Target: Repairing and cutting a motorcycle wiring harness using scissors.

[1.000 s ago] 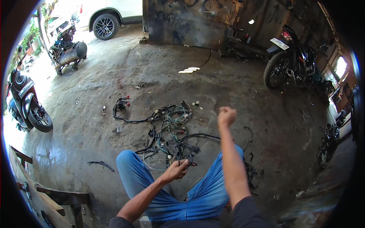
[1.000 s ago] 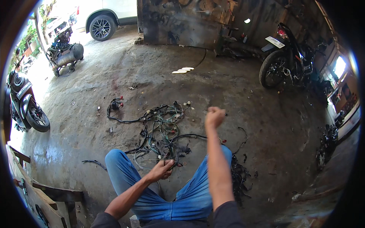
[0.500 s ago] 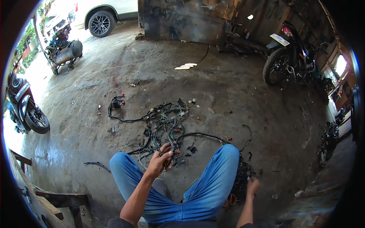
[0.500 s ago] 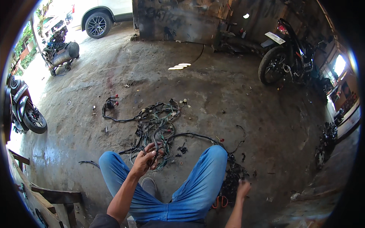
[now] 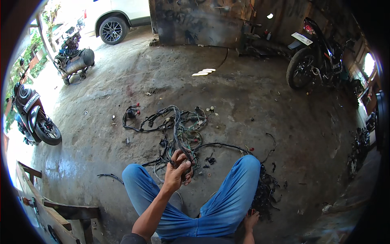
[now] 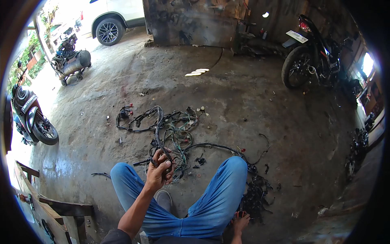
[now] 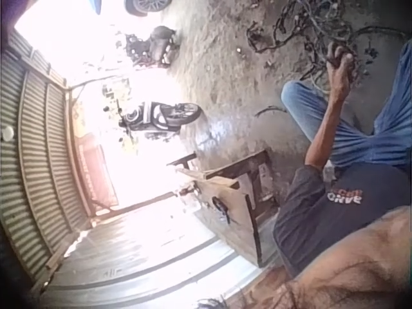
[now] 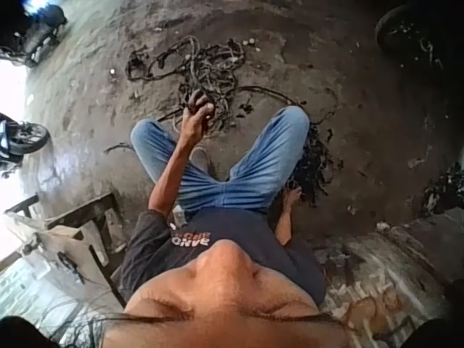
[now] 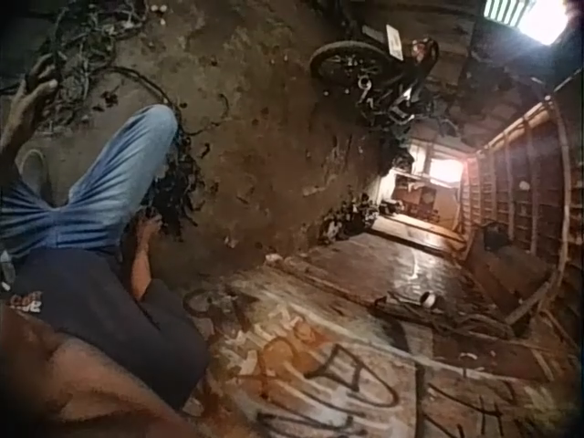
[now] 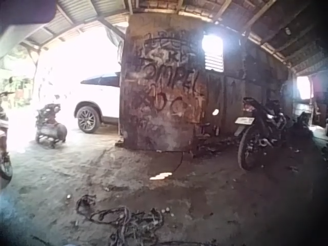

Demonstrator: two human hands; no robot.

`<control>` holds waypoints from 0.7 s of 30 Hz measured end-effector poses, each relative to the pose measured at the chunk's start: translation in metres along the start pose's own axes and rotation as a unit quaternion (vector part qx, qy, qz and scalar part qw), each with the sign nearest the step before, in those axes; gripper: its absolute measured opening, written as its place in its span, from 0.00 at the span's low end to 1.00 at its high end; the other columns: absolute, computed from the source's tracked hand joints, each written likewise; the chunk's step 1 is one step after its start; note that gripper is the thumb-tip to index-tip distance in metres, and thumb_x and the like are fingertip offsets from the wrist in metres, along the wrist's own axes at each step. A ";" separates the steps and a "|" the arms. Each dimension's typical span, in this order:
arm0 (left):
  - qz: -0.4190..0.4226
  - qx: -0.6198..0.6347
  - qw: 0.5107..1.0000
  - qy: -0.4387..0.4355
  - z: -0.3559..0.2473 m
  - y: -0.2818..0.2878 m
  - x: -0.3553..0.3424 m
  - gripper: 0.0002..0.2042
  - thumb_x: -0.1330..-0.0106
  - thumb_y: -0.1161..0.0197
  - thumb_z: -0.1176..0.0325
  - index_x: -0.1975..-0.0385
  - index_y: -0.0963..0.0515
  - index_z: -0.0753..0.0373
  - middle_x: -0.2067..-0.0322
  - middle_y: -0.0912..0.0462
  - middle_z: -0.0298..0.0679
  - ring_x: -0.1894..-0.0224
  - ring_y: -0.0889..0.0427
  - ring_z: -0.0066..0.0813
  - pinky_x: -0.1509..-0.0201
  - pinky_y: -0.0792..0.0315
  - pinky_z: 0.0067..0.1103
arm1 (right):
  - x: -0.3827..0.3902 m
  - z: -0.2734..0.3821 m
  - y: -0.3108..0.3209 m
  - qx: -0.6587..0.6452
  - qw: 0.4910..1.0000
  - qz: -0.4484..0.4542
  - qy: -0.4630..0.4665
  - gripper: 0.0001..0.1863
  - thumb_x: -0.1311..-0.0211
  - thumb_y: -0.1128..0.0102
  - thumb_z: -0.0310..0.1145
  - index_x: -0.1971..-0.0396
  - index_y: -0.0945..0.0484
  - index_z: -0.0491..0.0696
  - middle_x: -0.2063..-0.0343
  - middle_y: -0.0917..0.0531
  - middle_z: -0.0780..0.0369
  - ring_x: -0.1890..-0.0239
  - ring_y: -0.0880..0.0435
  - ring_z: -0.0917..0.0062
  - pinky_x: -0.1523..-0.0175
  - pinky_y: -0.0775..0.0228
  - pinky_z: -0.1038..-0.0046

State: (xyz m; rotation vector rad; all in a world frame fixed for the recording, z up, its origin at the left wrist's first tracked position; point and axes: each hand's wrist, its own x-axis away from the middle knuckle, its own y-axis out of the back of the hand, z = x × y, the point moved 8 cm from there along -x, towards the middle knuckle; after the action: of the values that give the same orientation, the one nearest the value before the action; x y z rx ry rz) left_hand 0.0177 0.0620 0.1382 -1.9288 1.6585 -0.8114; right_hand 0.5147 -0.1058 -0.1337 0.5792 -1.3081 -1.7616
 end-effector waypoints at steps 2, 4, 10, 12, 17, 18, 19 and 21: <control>0.025 -0.021 0.999 -0.006 -0.002 -0.003 0.002 0.22 0.31 0.43 0.77 0.38 0.38 0.61 0.58 0.25 0.40 0.80 0.29 0.23 0.86 0.34 0.20 | -0.004 0.001 0.002 0.029 0.999 0.016 -0.023 0.34 0.52 0.26 0.37 0.47 0.34 0.43 0.58 0.23 0.46 0.52 0.22 0.46 0.49 0.28 0.52; 0.032 -0.026 0.999 -0.004 -0.006 -0.008 0.000 0.21 0.30 0.45 0.78 0.38 0.38 0.61 0.58 0.25 0.39 0.80 0.30 0.22 0.87 0.34 0.20 | -0.008 -0.007 -0.006 0.110 0.991 0.067 -0.020 0.36 0.46 0.28 0.52 0.49 0.34 0.42 0.55 0.19 0.48 0.51 0.18 0.51 0.46 0.27 0.53; 0.049 -0.108 0.993 -0.023 -0.022 -0.019 0.003 0.20 0.29 0.45 0.77 0.38 0.36 0.62 0.59 0.28 0.38 0.80 0.33 0.18 0.85 0.33 0.18 | -0.008 -0.011 0.016 0.024 0.982 0.133 -0.128 0.32 0.40 0.35 0.50 0.48 0.33 0.40 0.58 0.14 0.47 0.55 0.13 0.52 0.51 0.22 0.57; 0.067 -0.098 0.993 -0.026 -0.022 -0.028 0.003 0.20 0.29 0.45 0.76 0.39 0.36 0.63 0.59 0.28 0.39 0.79 0.34 0.16 0.84 0.32 0.18 | -0.020 -0.046 0.012 0.037 0.975 0.214 -0.052 0.34 0.42 0.33 0.49 0.45 0.32 0.40 0.59 0.14 0.46 0.53 0.14 0.50 0.50 0.22 0.57; 0.081 -0.107 0.990 -0.054 -0.032 -0.028 0.015 0.21 0.29 0.45 0.77 0.37 0.36 0.64 0.60 0.26 0.41 0.78 0.32 0.16 0.77 0.31 0.18 | -0.034 -0.041 0.013 0.072 0.941 0.322 0.073 0.31 0.41 0.33 0.49 0.45 0.27 0.42 0.59 0.14 0.46 0.52 0.14 0.52 0.51 0.24 0.58; 0.081 -0.106 0.990 -0.055 -0.032 -0.029 0.016 0.21 0.29 0.45 0.77 0.37 0.36 0.64 0.60 0.26 0.41 0.78 0.32 0.16 0.77 0.31 0.18 | -0.037 -0.029 0.034 0.016 0.965 0.248 0.084 0.29 0.37 0.36 0.51 0.46 0.26 0.44 0.62 0.14 0.50 0.58 0.14 0.55 0.55 0.24 0.62; 0.079 -0.106 0.989 -0.060 -0.033 -0.031 0.016 0.22 0.30 0.45 0.77 0.36 0.36 0.64 0.60 0.25 0.41 0.77 0.31 0.16 0.75 0.32 0.17 | -0.039 -0.023 0.051 -0.040 0.980 0.173 0.095 0.27 0.33 0.40 0.53 0.47 0.25 0.46 0.66 0.14 0.54 0.63 0.14 0.59 0.59 0.24 0.65; 0.082 -0.089 0.991 -0.056 -0.037 -0.042 0.013 0.23 0.29 0.47 0.76 0.34 0.36 0.63 0.61 0.24 0.40 0.75 0.29 0.17 0.72 0.35 0.16 | -0.069 -0.052 0.028 -0.210 0.961 0.161 0.086 0.25 0.30 0.44 0.56 0.51 0.25 0.48 0.72 0.19 0.59 0.70 0.18 0.65 0.64 0.27 0.68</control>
State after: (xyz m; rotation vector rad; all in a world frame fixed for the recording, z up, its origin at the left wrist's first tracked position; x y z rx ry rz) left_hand 0.0233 0.0569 0.1949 -1.8852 1.8442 -0.4972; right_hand 0.6012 -0.0785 -0.1337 0.2544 -0.8186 -1.6088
